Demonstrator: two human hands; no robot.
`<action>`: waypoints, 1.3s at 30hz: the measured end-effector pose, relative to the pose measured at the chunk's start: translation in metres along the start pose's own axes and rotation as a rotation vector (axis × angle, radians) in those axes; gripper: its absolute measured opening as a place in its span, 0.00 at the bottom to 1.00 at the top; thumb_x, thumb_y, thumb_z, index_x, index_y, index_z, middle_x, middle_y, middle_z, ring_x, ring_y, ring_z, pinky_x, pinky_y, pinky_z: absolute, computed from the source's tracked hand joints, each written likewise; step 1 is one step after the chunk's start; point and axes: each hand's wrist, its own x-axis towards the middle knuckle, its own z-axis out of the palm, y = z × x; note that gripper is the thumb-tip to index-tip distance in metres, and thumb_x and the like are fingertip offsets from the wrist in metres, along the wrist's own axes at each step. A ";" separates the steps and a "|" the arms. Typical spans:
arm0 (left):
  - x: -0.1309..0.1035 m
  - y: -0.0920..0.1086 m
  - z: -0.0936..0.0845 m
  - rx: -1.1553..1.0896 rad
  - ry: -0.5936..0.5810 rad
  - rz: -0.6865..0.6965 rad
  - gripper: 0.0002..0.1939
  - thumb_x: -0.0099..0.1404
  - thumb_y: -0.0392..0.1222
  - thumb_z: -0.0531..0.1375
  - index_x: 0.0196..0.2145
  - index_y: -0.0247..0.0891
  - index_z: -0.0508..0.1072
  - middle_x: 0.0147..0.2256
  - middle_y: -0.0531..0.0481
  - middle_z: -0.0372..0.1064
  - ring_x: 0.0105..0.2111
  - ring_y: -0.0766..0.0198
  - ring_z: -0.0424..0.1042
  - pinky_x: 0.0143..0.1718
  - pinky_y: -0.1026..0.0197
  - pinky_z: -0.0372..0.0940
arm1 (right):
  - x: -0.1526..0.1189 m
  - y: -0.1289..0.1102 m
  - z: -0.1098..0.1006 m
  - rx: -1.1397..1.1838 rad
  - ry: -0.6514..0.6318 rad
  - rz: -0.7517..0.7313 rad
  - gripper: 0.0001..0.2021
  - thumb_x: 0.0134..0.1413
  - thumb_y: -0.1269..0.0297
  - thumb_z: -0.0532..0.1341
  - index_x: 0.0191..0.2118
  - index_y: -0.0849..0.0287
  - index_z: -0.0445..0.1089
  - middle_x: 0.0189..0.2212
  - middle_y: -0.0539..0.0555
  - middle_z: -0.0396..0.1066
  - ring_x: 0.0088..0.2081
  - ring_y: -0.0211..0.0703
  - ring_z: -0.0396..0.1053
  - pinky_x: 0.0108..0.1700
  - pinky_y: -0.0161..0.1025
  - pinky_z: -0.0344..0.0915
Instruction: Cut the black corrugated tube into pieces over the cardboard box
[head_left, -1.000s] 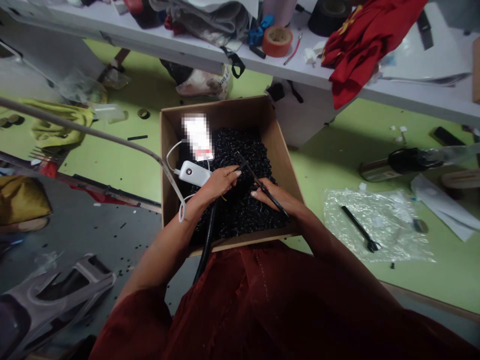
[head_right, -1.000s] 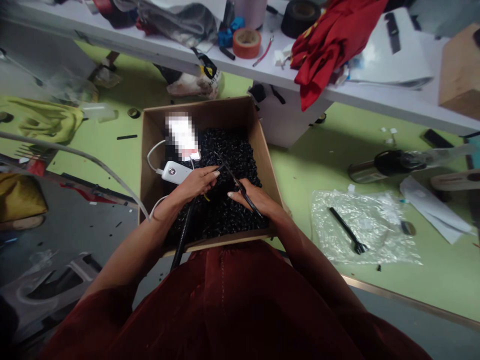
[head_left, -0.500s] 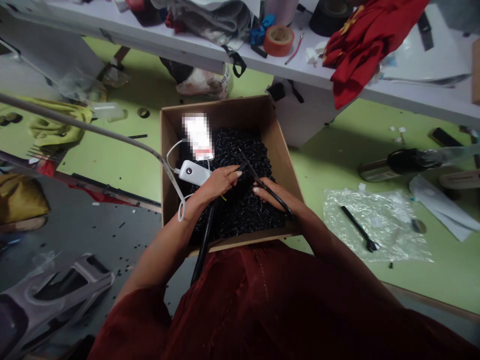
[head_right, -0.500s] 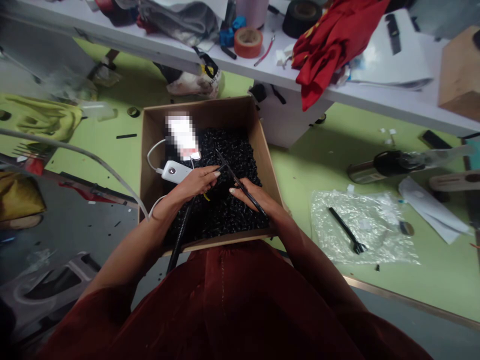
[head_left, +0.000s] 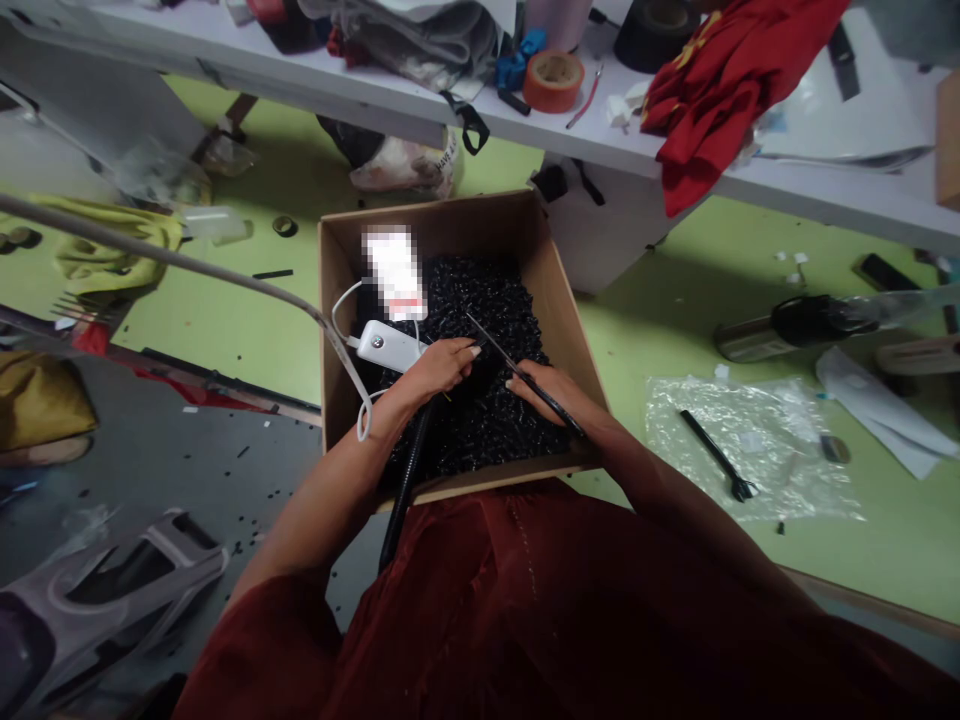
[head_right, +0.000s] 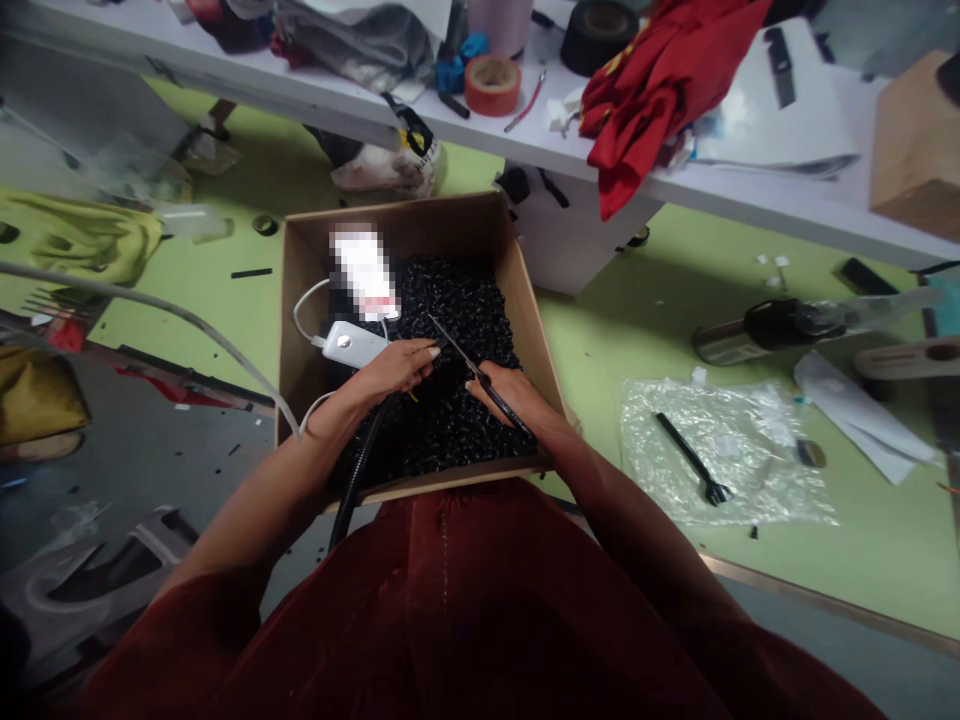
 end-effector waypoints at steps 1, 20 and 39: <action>0.000 -0.001 0.000 -0.010 0.004 -0.012 0.11 0.66 0.40 0.53 0.26 0.36 0.64 0.19 0.56 0.57 0.13 0.76 0.52 0.15 0.68 0.46 | 0.001 0.001 0.001 -0.017 0.001 0.006 0.11 0.59 0.56 0.52 0.34 0.55 0.66 0.31 0.55 0.73 0.34 0.48 0.70 0.35 0.39 0.60; -0.006 0.012 0.001 -0.608 -0.224 -0.043 0.08 0.59 0.29 0.49 0.35 0.35 0.64 0.25 0.53 0.64 0.15 0.76 0.53 0.13 0.71 0.44 | -0.003 -0.002 -0.002 0.242 0.069 0.110 0.15 0.61 0.49 0.50 0.33 0.55 0.62 0.21 0.49 0.68 0.20 0.37 0.66 0.27 0.34 0.63; -0.008 0.012 0.007 -0.530 -0.099 -0.024 0.07 0.66 0.42 0.55 0.38 0.35 0.66 0.23 0.56 0.58 0.16 0.78 0.54 0.15 0.73 0.46 | 0.000 -0.002 -0.002 0.095 0.077 0.082 0.14 0.61 0.50 0.52 0.38 0.55 0.65 0.28 0.53 0.73 0.26 0.42 0.70 0.31 0.36 0.62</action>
